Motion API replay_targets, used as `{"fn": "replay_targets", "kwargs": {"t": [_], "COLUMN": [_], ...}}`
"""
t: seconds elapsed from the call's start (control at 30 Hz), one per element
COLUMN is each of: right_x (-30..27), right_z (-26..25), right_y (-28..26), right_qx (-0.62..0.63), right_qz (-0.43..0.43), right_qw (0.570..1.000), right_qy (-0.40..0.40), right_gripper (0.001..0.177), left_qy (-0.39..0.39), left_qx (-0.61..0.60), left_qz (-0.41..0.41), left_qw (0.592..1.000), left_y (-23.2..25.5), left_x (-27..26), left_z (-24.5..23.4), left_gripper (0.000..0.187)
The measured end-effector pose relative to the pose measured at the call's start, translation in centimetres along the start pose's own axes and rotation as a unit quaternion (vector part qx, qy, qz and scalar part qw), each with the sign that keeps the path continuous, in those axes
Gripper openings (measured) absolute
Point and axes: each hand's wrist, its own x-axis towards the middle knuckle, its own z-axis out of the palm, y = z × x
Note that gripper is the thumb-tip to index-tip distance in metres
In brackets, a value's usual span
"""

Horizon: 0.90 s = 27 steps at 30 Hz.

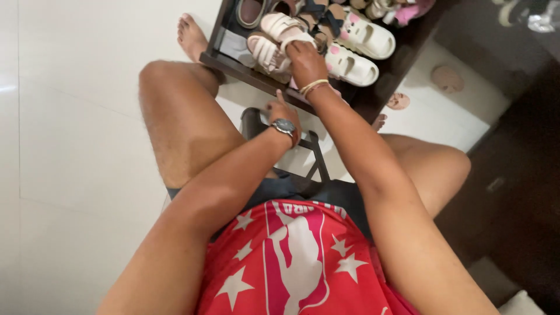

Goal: The person is organizing a variety of shoes, sandals, and socks into a wooden drawer while sitting on a stool.

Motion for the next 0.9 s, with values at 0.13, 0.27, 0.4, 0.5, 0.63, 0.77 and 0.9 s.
{"fn": "replay_targets", "kwargs": {"t": [0.13, 0.27, 0.4, 0.5, 0.63, 0.77, 0.9], "right_x": [2.9, 3.9, 4.3, 4.4, 4.3, 4.0, 3.6], "right_z": [6.3, 11.1, 13.7, 14.5, 15.0, 15.1, 7.6], "right_y": [-1.0, -1.7, -1.5, -0.9, -1.0, -0.7, -1.8], "right_qx": [-0.024, -0.046, -0.096, -0.015, 0.118, 0.170, 0.240], "right_qz": [-0.046, -0.058, -0.064, -0.039, -0.022, 0.011, 0.027], "right_qw": [0.998, 0.997, 0.993, 0.997, 0.988, 0.972, 0.959], "right_qy": [-0.024, -0.029, -0.008, -0.071, -0.098, -0.162, -0.145], "right_gripper": [0.031, 0.029, 0.026, 0.031, 0.026, 0.052, 0.059], "left_qy": [-0.066, -0.104, -0.057, -0.058, -0.064, -0.060, -0.055], "left_qx": [-0.046, -0.006, 0.012, 0.009, -0.001, 0.002, 0.013], "left_qz": [0.020, 0.059, 0.095, 0.085, 0.073, 0.064, 0.055], "left_qw": [0.997, 0.993, 0.994, 0.995, 0.995, 0.996, 0.997], "left_y": [0.1, 1.0, -0.9, -1.5, -0.8, 0.4, 0.6], "left_x": [1.7, 2.8, -1.7, -1.1, -0.4, 0.1, -0.4], "left_z": [0.1, 0.8, -0.8, -1.0, -0.3, -0.2, -0.8], "left_gripper": [0.079, 0.090, 0.084, 0.083, 0.081, 0.080, 0.079]}}
